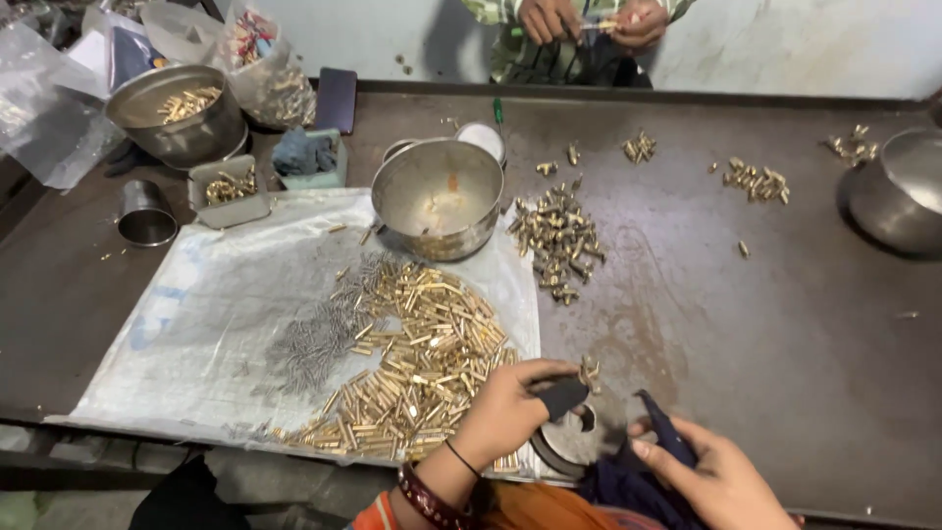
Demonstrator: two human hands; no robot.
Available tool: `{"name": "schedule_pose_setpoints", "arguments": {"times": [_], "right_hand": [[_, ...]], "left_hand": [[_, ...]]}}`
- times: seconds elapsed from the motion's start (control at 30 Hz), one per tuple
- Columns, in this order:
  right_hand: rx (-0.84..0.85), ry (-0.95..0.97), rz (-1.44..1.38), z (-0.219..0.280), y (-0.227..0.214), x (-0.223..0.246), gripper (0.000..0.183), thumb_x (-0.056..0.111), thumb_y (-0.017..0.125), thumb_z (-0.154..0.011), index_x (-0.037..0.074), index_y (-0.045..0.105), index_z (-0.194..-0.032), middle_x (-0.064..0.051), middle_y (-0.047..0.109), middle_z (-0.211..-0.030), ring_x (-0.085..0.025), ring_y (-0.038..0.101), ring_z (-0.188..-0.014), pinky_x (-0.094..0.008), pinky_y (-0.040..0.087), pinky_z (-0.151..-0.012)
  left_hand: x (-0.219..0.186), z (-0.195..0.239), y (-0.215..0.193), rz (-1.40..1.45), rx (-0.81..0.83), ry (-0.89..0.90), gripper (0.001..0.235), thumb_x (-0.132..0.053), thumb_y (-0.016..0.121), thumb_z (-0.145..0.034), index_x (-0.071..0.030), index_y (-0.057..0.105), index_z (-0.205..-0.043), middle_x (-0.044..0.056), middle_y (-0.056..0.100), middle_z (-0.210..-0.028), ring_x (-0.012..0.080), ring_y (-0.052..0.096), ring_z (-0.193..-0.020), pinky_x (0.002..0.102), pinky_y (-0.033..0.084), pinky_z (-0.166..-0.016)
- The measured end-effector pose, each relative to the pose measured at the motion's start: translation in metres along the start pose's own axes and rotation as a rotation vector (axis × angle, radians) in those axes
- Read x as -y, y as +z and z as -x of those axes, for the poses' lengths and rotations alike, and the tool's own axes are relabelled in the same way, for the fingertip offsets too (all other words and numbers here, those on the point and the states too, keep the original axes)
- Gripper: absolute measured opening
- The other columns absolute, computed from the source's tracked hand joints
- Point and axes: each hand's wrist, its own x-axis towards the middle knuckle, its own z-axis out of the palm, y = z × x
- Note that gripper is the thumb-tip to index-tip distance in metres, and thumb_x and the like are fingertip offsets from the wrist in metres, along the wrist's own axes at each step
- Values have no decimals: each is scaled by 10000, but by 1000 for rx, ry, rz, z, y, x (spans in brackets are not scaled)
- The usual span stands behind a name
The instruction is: The person repeatedly picks small brass-colored metal parts from a table, rubs each with a dark cloth, and places them back on the table. Another person works across the table with similar parts. The camera wearer continues the same repetitive polishing motion throughout the clip.
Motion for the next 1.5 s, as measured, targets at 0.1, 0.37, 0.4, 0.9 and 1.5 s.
{"name": "schedule_pose_setpoints", "arguments": {"times": [0.1, 0.37, 0.4, 0.9, 1.5], "right_hand": [[121, -223, 102, 17, 12, 41, 303, 244, 774, -855, 25, 787, -1064, 9, 764, -842, -74, 627, -815, -272, 536, -756], [162, -42, 397, 36, 12, 93, 352, 336, 802, -843, 111, 797, -1112, -54, 767, -704, -84, 595, -695, -301, 558, -686], [162, -42, 399, 38, 13, 101, 352, 336, 802, -843, 111, 797, -1112, -54, 767, -704, -84, 595, -695, -301, 558, -686], [176, -89, 977, 35, 23, 139, 381, 502, 760, -821, 242, 751, -1099, -173, 708, -680, -392, 689, -688, -464, 549, -674], [566, -991, -553, -15, 163, 109, 276, 151, 761, -911, -23, 691, -1114, -156, 742, -776, -280, 653, -673, -415, 550, -683]], "left_hand": [[-15, 7, -2, 339, 100, -207, 279, -105, 698, -957, -33, 719, -1225, 119, 772, -1035, 183, 716, -893, 294, 546, -741], [-31, 20, -21, -129, 110, 202, 299, -140, 784, -903, -76, 769, -1195, 80, 705, -1104, 195, 667, -1052, 292, 546, -901], [-37, 21, -22, -127, 109, 202, 299, -140, 784, -903, -76, 769, -1195, 80, 705, -1104, 195, 667, -1052, 292, 546, -901], [-65, 18, -20, -233, 200, 270, 262, -157, 755, -863, -155, 778, -1124, 65, 716, -1060, 212, 715, -1023, 316, 569, -902], [-99, -6, 26, 633, 207, -355, 426, -381, 579, -1084, -21, 698, -888, 39, 543, -551, 64, 421, -344, 222, 307, -310]]}}
